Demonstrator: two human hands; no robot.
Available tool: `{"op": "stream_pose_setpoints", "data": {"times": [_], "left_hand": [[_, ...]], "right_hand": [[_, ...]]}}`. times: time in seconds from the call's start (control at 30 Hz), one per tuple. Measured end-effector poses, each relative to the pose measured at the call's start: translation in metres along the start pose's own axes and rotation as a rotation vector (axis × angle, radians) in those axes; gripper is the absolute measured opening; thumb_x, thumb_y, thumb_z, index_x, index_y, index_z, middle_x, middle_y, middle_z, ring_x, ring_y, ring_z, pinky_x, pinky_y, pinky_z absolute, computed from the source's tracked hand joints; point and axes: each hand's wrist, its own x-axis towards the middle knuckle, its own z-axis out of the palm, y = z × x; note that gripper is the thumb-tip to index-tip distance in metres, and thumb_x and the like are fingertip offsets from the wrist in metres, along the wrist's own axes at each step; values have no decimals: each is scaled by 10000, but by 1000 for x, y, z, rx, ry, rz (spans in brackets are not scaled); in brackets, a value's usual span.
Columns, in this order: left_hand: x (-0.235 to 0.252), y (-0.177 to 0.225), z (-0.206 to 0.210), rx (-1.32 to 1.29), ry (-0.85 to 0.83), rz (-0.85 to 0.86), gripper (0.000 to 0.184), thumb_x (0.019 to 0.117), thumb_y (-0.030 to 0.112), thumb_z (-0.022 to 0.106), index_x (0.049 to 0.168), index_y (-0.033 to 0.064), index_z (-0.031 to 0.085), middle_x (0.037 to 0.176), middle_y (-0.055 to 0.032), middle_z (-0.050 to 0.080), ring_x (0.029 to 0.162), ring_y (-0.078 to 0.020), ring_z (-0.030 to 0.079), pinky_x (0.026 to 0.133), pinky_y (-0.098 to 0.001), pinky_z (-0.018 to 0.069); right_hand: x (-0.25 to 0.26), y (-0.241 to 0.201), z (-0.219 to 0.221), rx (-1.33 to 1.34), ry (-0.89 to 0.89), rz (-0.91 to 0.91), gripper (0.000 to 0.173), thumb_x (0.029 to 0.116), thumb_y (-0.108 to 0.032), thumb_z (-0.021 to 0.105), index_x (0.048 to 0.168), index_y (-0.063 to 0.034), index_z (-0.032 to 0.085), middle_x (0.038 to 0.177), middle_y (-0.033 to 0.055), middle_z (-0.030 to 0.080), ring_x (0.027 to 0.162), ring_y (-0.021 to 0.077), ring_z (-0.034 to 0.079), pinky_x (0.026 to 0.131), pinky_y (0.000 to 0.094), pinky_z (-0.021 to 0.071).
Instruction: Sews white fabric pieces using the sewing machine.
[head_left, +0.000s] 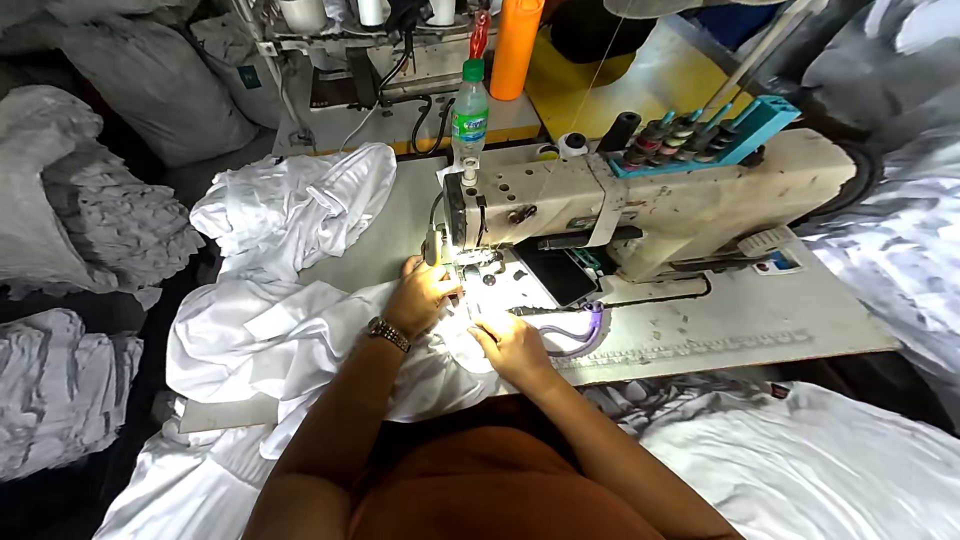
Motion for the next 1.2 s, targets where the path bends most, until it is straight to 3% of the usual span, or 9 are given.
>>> {"op": "stream_pose_setpoints", "data": {"times": [0.2,0.4,0.53,0.63,0.77,0.93,1.03,1.1,1.2], "left_hand": [[3,13,-2,-243,-61,-238,215,941,98,541,912,120,753,894,-45,659,990,-218,631,1009,-472,449],[1,10,2,-217,-18,-111,369,939,70,553,1147,259,791,868,-48,645,934,-222,620,963,-478,450],[0,10,-4,-169,-81,-82,313,954,100,551,1032,260,808,846,-33,630,953,-212,612,998,-480,421],[-4,2,-17,-28,-48,-248,232,933,62,572,902,175,772,890,-65,692,985,-278,650,1002,-548,443],[-1,-8,-27,133,60,-564,212,949,19,552,1001,63,753,1015,-186,692,1048,-403,642,959,-623,439],[-9,-16,-29,-296,-53,-299,333,886,316,770,1173,149,757,1245,-97,674,1166,-246,631,1016,-497,506],[-8,-18,-26,-228,-143,-227,160,849,306,782,984,220,790,1365,-55,639,1306,-277,547,1094,-574,400],[-6,-16,-29,-283,-64,-233,70,898,193,720,893,144,771,1232,-48,693,1183,-228,621,1025,-510,474],[-3,0,-48,-592,-23,-422,74,992,95,627,1017,39,669,899,-69,690,794,-137,651,748,-356,543]], "right_hand": [[0,1,0,5,-9,1,330,1038,-332,535,1026,-125,791,948,63,765,918,228,735,816,402,597],[0,1,0,13,-8,7,319,1033,-320,547,1027,-117,794,962,69,767,922,237,737,824,416,600],[1,0,0,22,0,9,314,1029,-318,554,1021,-115,794,947,66,765,917,233,736,819,412,599],[0,0,0,20,4,8,313,1032,-313,551,1009,-115,792,945,63,765,912,227,736,818,406,599],[0,0,0,0,-6,6,320,1031,-302,544,1014,-99,790,942,84,762,899,254,738,807,419,600],[1,-2,-2,26,4,41,340,1036,-308,525,984,-88,779,917,85,754,890,244,733,808,421,596],[3,-4,-5,67,-6,116,345,1030,-300,511,966,-78,768,886,83,743,852,231,724,781,425,586],[6,-6,-6,102,-14,169,339,1027,-284,511,983,-61,763,872,94,738,821,238,719,763,441,582],[8,-12,-12,115,-60,246,320,1003,-234,517,1151,-41,724,853,102,737,774,258,719,741,466,580]]}}
